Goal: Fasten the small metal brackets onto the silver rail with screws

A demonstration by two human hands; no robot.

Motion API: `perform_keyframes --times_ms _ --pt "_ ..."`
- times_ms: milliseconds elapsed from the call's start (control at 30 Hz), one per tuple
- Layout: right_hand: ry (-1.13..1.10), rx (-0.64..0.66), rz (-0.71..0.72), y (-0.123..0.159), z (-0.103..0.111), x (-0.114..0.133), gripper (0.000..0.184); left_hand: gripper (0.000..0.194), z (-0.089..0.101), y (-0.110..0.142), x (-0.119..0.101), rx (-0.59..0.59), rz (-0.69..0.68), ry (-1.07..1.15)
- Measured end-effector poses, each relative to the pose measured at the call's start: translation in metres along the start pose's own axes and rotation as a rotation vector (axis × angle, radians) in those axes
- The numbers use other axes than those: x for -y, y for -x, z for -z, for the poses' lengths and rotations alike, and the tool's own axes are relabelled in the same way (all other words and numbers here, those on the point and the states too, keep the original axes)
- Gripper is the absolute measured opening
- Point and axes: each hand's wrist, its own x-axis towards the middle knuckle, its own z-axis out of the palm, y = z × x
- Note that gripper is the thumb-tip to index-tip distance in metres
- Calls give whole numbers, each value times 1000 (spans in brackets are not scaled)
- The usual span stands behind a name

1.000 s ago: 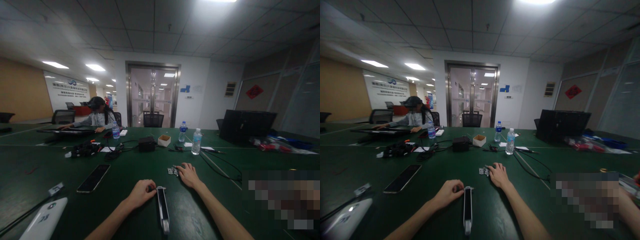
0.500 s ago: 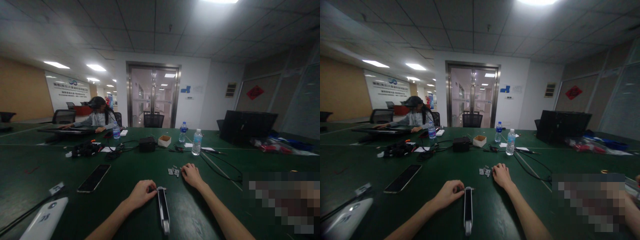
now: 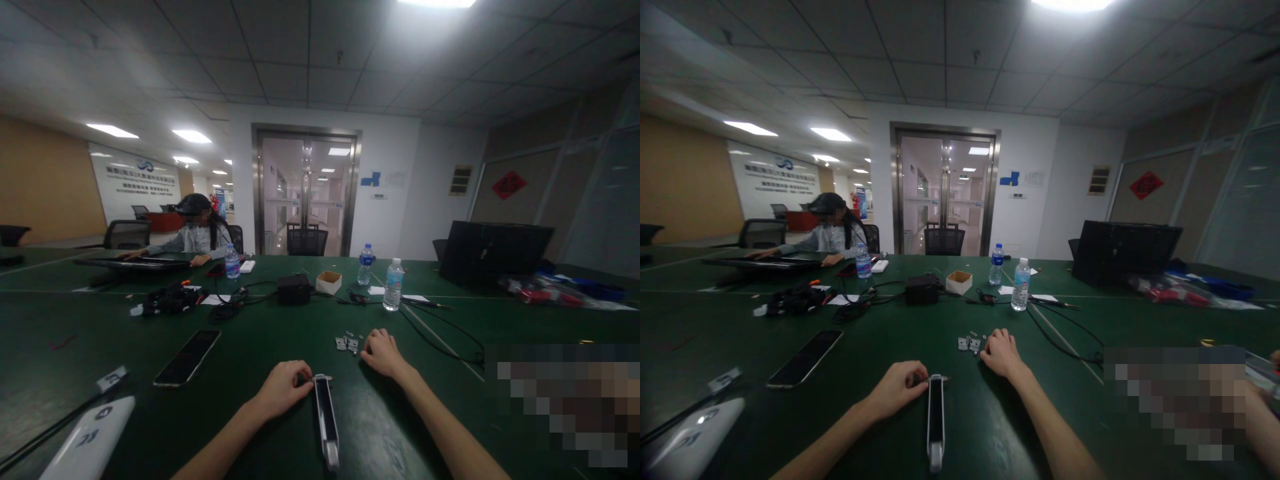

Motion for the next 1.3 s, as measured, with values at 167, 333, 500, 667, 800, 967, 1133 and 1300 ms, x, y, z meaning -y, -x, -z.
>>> perform_keyframes --times_ms 167,333,500,667,800,967,1133,1300 --pt "-20 -45 89 5 10 16 14 25 0 -1 2 -6 -4 4" --pt "-139 -55 264 17 20 44 6 25 -1 -3 4 -96 -16 -35" --pt "-267 -126 535 33 18 76 12 23 -6 -5 7 -182 -91 -24" --pt "-365 -172 685 41 6 97 8 17 -12 -6 8 -206 -231 35" --pt "-400 -188 669 42 2 98 7 14 -9 -5 6 -195 -238 65" --pt "-370 -207 600 39 0 95 7 16 -3 -2 1 -152 -212 93" --pt "-339 -203 566 38 3 94 13 16 2 -2 1 -138 -152 69" --pt "-259 -140 554 38 13 86 7 22 11 -4 10 -76 -154 -25"
